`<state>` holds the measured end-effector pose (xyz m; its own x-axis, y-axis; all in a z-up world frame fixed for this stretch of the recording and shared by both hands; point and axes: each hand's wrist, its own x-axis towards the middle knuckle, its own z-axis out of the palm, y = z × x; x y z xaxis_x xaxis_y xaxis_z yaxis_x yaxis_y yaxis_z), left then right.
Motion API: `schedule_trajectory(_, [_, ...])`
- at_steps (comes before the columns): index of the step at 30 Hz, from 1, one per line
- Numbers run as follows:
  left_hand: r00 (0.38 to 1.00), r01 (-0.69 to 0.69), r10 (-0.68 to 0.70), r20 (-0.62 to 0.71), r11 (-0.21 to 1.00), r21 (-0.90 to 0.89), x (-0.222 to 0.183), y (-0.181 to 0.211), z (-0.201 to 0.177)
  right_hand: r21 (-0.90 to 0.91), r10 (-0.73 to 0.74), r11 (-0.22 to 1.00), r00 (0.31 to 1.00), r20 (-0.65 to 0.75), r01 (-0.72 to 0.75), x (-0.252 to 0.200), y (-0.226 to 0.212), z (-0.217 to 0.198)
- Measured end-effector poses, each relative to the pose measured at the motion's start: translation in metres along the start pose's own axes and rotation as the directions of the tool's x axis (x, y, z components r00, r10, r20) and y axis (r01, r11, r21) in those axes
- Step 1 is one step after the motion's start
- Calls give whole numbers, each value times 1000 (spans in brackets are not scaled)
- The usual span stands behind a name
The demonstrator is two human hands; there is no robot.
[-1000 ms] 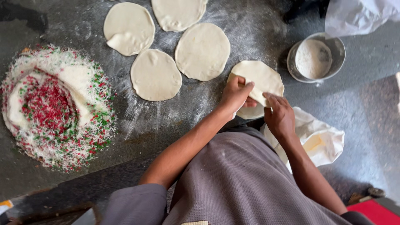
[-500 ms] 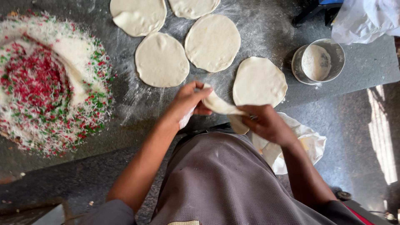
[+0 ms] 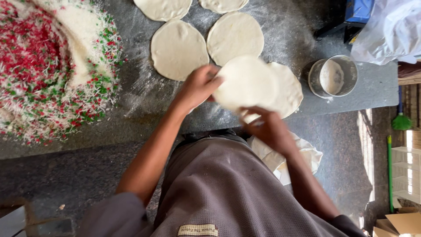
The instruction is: The person organizes flattened dough rounds on a counter and then mixes a pile of colorful shredded filling by hand.
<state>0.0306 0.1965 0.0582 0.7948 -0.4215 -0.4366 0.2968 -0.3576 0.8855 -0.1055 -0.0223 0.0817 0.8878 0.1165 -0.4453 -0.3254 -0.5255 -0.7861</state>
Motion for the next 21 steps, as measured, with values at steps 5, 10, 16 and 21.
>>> schedule_trajectory(5, [970,220,-146,-196,873,436,-19,-102,-22,45,-262,965,964,50,259,-3,42,21])
schedule_trajectory(10, [957,128,30,-287,847,515,-23,-115,-23,-94,49,992,950,-309,-82,15,94,-34])
schedule_trajectory(16, [950,117,22,-313,900,419,-22,-79,-12,-50,15,996,725,-689,-68,61,163,-67])
schedule_trajectory(21, [942,186,-52,-332,905,383,-28,-87,12,-72,151,969,793,-590,-237,81,198,-52])
